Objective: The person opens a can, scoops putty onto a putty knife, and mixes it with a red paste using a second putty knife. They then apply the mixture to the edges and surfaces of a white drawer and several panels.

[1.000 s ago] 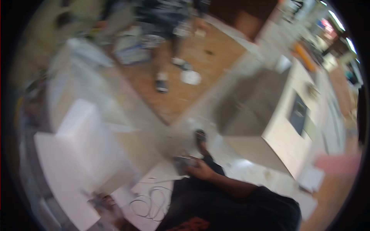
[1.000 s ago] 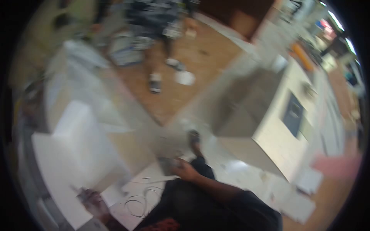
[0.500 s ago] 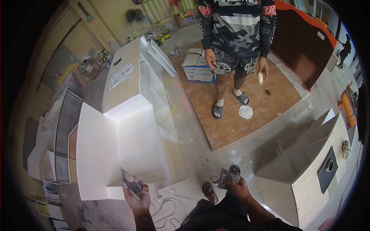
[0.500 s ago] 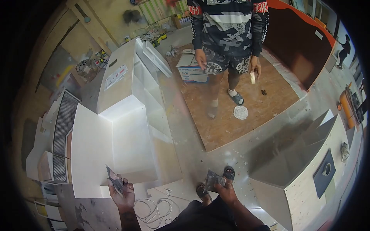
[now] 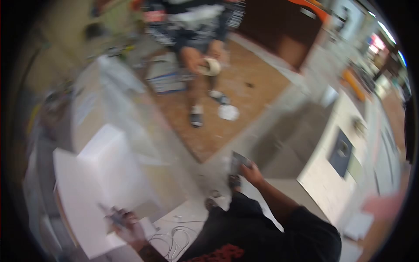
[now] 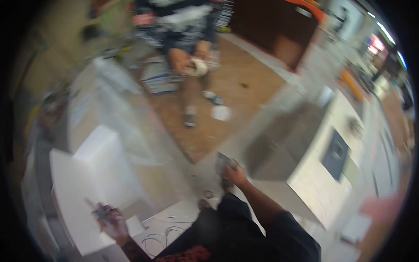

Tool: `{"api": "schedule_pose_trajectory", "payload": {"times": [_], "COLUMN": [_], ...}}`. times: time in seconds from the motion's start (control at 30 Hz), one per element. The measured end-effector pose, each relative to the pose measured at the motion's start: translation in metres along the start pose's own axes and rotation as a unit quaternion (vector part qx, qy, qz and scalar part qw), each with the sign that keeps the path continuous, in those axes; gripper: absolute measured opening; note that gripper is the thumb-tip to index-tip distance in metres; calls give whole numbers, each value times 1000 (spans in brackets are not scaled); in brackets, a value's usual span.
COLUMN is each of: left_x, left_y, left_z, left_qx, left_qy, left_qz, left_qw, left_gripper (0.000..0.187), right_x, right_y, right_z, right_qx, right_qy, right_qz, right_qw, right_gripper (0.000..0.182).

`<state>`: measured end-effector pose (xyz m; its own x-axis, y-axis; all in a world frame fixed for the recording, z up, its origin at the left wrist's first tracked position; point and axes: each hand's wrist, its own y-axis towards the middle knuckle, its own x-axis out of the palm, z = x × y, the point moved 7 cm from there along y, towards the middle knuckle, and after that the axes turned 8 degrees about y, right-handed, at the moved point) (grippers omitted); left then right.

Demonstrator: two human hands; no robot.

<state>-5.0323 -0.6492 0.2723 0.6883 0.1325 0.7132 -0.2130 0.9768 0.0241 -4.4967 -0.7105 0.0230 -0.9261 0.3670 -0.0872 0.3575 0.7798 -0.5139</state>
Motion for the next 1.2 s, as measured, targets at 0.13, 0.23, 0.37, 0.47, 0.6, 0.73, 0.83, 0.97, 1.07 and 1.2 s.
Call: {"api": "schedule_pose_trajectory", "payload": {"times": [0.13, 0.23, 0.37, 0.47, 0.6, 0.73, 0.83, 0.97, 1.07, 1.2], "left_x": [34, 43, 46, 67, 103, 123, 140, 135, 178, 184], "left_y": [15, 25, 33, 35, 25, 22, 21, 15, 17, 15], "left_z": [-21, -42, -58, -68, -82, -93, -101, -84, -88, -84], "left_qx": [-32, -49, -62, -93, -132, -137, -156, -52, -26, -12], "left_qy": [-5, -13, 23, 44, 63, 90, 117, 161, 196, 204], "left_qz": [-121, -111, -108, -52, 27, 43, -159, 47, 90, 91], "left_qw": [992, 993, 992, 993, 989, 985, 968, 984, 976, 975], "left_gripper": [46, 45, 46, 44, 39, 38, 48, 41, 35, 35], "right_x": [-89, -162, -201, -248, -284, -262, -293, -344, -394, -429], "right_y": [31, 62, 58, 117, 118, 93, 129, 151, 160, 146], "right_z": [10, 60, 43, 160, 207, 151, 258, 322, 327, 320], "right_qx": [-45, -9, 57, 154, 319, 301, 242, 188, 323, 308], "right_qy": [-61, -67, -440, -640, -340, -211, -421, -689, -618, -183], "right_qz": [171, 251, 218, 27, 204, 274, 115, 25, 62, 334], "right_qw": [982, 966, 869, 752, 861, 889, 866, 699, 713, 872], "right_gripper": [43, 43, 38, 39, 44, 47, 59, 47, 53, 84]}}
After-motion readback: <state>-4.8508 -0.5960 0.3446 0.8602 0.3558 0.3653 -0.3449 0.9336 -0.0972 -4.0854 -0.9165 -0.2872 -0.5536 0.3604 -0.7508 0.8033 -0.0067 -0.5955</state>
